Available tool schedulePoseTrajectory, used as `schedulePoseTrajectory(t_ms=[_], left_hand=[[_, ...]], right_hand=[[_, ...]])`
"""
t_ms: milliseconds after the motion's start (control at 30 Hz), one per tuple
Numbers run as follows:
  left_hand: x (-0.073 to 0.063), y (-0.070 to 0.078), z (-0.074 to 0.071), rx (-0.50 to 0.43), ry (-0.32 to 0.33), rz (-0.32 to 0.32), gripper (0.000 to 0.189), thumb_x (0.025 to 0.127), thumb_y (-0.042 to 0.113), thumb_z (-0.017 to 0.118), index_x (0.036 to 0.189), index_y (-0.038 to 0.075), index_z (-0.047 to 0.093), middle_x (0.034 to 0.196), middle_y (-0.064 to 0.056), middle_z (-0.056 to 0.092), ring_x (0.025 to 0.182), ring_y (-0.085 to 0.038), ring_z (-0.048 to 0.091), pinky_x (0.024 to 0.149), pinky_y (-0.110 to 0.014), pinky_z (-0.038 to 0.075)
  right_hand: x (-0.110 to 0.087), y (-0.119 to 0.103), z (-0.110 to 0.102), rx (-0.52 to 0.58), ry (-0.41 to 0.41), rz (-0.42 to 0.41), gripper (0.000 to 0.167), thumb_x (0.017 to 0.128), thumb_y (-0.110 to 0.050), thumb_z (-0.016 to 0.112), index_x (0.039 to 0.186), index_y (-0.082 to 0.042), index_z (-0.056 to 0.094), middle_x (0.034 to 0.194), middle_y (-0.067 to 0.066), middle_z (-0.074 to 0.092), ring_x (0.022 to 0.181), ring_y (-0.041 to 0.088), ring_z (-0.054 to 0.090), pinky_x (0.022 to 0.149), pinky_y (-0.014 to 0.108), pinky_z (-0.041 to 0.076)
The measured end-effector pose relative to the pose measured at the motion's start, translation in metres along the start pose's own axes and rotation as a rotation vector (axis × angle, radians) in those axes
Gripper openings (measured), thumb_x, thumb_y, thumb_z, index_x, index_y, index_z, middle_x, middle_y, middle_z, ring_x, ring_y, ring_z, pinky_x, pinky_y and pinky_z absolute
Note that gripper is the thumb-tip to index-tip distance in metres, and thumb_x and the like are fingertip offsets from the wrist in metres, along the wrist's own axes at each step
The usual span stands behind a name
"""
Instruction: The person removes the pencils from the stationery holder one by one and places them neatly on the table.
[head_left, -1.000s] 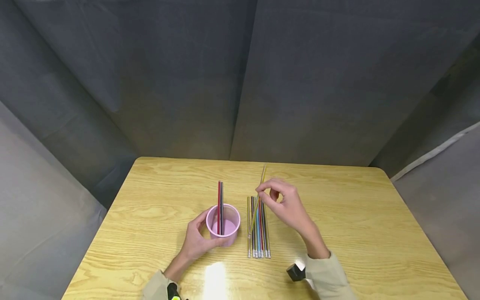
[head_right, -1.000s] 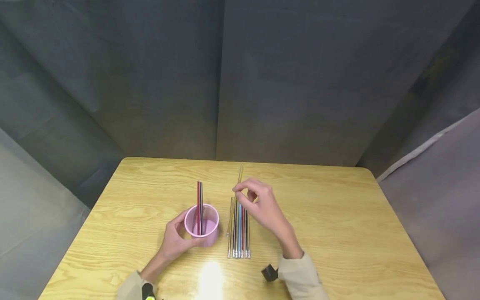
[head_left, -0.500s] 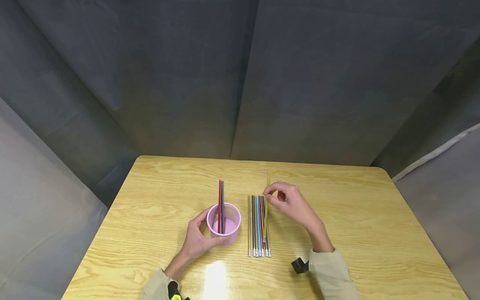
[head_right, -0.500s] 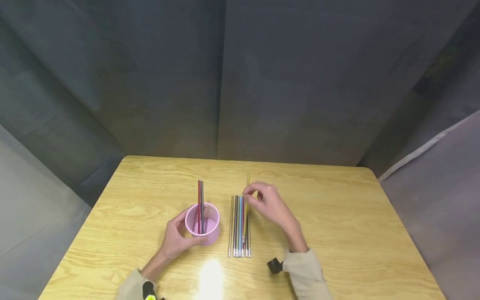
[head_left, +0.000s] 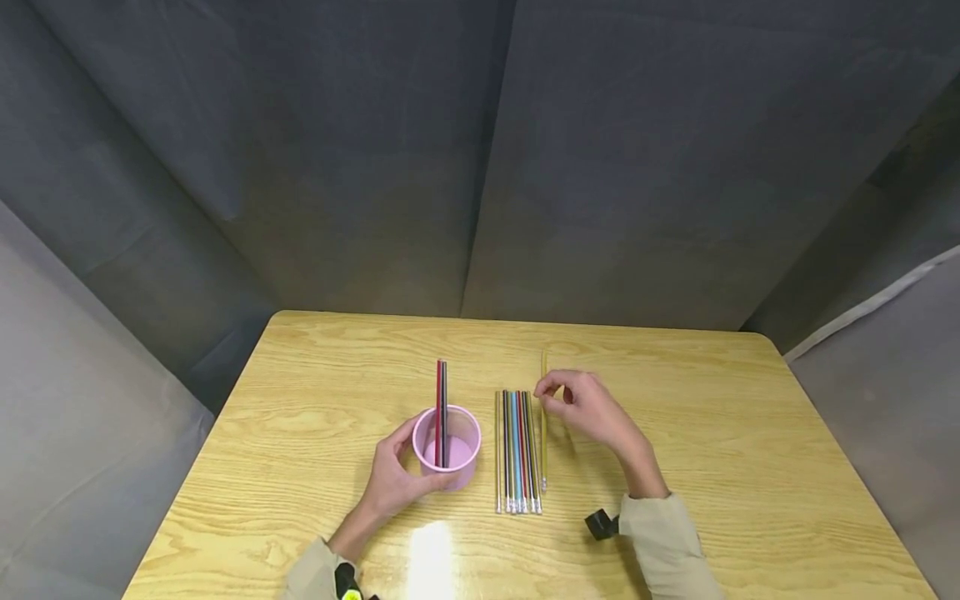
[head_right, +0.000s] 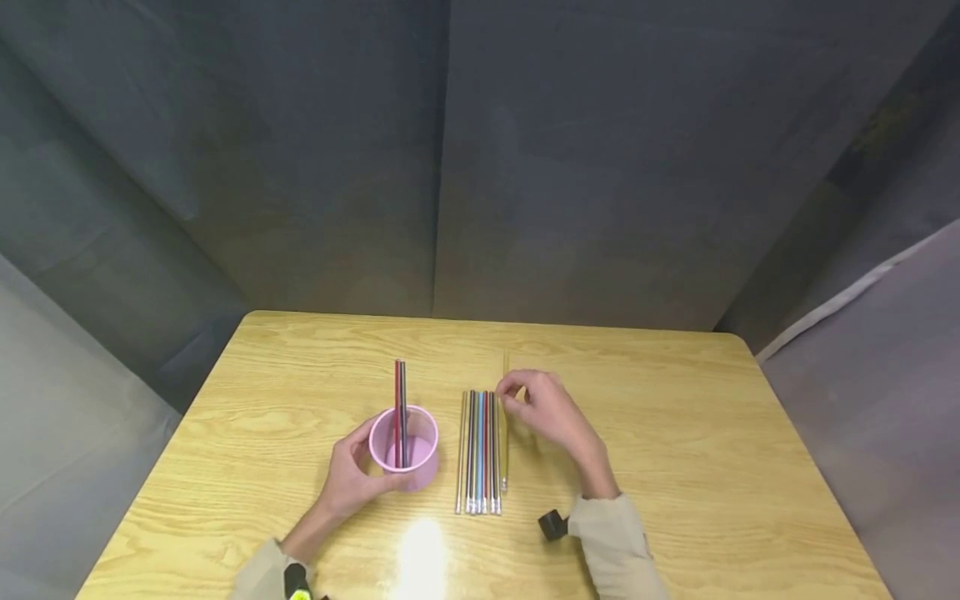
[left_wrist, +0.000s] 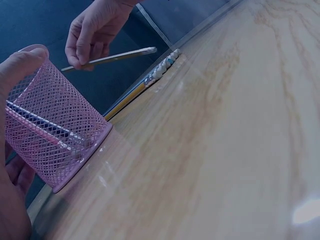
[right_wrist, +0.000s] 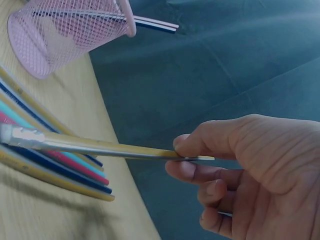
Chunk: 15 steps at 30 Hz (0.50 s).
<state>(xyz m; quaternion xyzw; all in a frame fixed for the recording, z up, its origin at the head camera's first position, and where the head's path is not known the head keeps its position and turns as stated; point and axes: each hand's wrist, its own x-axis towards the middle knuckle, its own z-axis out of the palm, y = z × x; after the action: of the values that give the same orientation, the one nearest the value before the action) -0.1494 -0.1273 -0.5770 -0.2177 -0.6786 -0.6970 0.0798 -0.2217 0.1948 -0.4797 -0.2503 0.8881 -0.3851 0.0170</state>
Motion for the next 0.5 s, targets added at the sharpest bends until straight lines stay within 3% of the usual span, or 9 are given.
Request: schedulePoseTrajectory(t_ms=[333,500], left_hand=[[0.000,-0.001,-0.001,-0.010,-0.004,0.002,0.089,0.066,-0.004,0.095,0.146,0.000,0.056,0.138,-0.026,0.064,0.128,-0.031,0.062,0.114,-0.036,0.049],[-0.001,0.000,-0.001,-0.019,-0.003,-0.003,0.088,0.066,-0.004,0.094,0.146,0.000,0.056,0.138,-0.028,0.063,0.128,-0.033,0.061,0.114,-0.037,0.048]], right_hand=[[0.003,0.026,0.011,0.029,-0.141,0.040,0.012,0.096,0.002,0.064,0.100,-0.002,0.074,0.092,0.013,0.074,0.072,0.021,0.059,0.058,0.022,0.048],[0.003,0.033,0.017,0.023,-0.177,0.050,0.013,0.096,0.002,0.064,0.101,-0.003,0.075,0.089,0.006,0.072,0.077,0.018,0.061,0.063,0.022,0.052]])
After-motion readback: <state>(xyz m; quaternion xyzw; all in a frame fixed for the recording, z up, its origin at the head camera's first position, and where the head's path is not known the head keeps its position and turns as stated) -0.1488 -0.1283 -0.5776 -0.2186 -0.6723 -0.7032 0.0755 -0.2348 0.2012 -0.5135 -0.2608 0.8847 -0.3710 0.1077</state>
